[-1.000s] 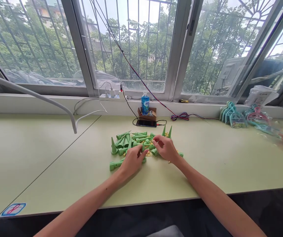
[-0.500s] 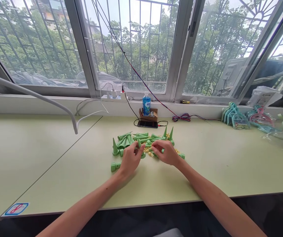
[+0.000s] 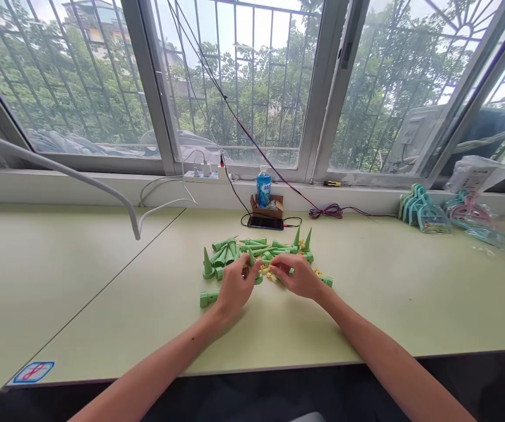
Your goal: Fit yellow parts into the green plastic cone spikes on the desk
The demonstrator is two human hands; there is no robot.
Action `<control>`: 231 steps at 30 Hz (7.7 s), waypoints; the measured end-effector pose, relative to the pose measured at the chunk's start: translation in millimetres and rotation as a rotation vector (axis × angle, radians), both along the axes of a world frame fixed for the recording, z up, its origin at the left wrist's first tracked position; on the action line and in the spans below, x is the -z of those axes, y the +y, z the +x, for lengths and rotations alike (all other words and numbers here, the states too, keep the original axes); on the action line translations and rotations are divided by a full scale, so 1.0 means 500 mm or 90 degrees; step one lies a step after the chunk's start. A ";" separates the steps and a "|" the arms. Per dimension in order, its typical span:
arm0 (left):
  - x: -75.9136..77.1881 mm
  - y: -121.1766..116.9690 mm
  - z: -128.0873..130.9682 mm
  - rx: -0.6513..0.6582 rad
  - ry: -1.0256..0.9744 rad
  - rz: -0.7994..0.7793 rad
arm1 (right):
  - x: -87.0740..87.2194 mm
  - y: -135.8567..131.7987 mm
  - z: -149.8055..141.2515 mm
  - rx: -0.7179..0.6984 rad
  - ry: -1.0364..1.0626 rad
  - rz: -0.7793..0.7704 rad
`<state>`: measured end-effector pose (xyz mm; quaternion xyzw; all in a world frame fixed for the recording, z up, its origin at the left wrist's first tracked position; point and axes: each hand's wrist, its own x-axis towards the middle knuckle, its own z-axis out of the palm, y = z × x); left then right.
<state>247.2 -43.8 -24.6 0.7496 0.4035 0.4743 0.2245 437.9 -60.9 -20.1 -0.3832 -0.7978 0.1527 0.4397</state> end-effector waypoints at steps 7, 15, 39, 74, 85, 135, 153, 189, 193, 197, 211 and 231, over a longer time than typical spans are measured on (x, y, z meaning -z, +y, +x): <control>-0.004 -0.005 0.001 -0.010 0.014 0.001 | 0.005 0.002 -0.005 -0.018 -0.002 -0.014; -0.004 -0.008 0.001 -0.002 0.022 -0.007 | 0.007 0.002 -0.009 -0.021 -0.016 -0.018; -0.004 -0.011 0.004 0.053 -0.030 -0.043 | 0.011 0.006 -0.012 -0.022 0.004 -0.023; -0.001 -0.011 0.004 0.064 -0.022 -0.025 | 0.016 0.014 -0.010 0.022 -0.070 -0.014; -0.003 -0.005 0.004 0.057 -0.080 -0.090 | 0.016 0.010 -0.011 -0.008 -0.021 -0.022; -0.007 -0.012 0.005 0.056 -0.072 -0.080 | 0.015 0.005 -0.011 -0.004 -0.035 -0.078; -0.005 -0.011 0.004 0.070 -0.049 -0.054 | 0.014 0.004 -0.010 0.002 -0.066 -0.103; 0.000 -0.007 0.004 0.069 -0.024 -0.049 | 0.011 0.004 -0.010 -0.014 -0.081 -0.100; -0.003 -0.009 0.004 0.069 -0.025 -0.047 | 0.008 0.001 -0.010 -0.007 -0.089 -0.097; -0.005 -0.010 0.003 0.072 -0.032 -0.049 | 0.010 0.000 -0.010 -0.010 -0.090 -0.094; -0.003 -0.010 0.003 0.064 -0.010 -0.036 | 0.015 0.006 -0.007 -0.013 -0.108 -0.062; -0.005 -0.013 0.001 0.104 0.000 -0.037 | 0.008 0.006 -0.008 -0.026 -0.110 -0.065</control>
